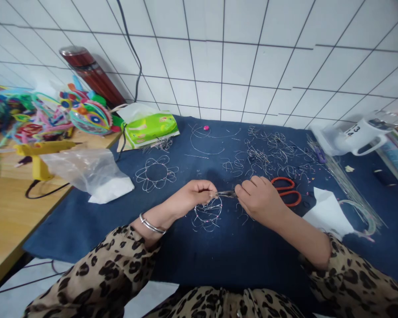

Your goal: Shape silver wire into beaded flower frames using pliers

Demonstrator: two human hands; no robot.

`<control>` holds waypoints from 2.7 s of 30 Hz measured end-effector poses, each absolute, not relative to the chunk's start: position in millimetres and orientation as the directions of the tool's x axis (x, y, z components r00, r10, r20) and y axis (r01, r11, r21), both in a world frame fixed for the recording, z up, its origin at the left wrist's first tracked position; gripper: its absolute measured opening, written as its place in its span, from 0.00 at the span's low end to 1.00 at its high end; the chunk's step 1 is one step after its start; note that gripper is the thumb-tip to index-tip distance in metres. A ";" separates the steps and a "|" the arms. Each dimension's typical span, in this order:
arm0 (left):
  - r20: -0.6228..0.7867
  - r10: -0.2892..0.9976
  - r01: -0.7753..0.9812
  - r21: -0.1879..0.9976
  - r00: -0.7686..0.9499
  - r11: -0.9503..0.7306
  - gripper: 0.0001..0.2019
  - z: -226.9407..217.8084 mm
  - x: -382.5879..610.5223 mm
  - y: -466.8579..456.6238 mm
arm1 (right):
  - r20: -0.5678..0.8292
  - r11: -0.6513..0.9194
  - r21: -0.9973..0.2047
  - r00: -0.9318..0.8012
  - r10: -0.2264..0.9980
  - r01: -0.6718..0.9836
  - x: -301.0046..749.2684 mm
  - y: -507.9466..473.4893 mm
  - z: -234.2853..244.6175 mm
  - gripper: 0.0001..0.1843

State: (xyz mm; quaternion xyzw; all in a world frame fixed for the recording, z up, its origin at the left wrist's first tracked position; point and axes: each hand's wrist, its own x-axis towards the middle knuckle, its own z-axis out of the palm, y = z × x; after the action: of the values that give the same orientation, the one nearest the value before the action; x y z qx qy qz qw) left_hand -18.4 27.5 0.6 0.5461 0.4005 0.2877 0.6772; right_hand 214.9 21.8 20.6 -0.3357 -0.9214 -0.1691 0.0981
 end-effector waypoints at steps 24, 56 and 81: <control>-0.188 0.838 0.124 0.982 0.512 0.144 0.07 11.7 -20.3 26.1 | 0.260 0.728 -0.012 -0.701 0.664 0.685 217.2 29.7 16.2 0.11; -0.288 0.768 0.106 0.955 0.573 0.279 0.05 1.9 -20.2 30.2 | 0.278 0.737 0.209 -0.761 0.586 0.643 214.8 27.0 9.8 0.10; -0.239 0.853 0.082 0.970 0.464 0.228 0.07 3.5 -17.4 28.9 | 0.183 0.597 -0.201 -0.569 0.802 0.776 206.7 13.9 -1.1 0.08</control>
State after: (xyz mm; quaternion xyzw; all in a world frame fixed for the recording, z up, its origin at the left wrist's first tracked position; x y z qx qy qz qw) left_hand -17.4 28.9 3.5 0.5477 0.4267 0.2934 0.6571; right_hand 206.7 13.9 -1.1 -0.4460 -0.8845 0.0491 0.1279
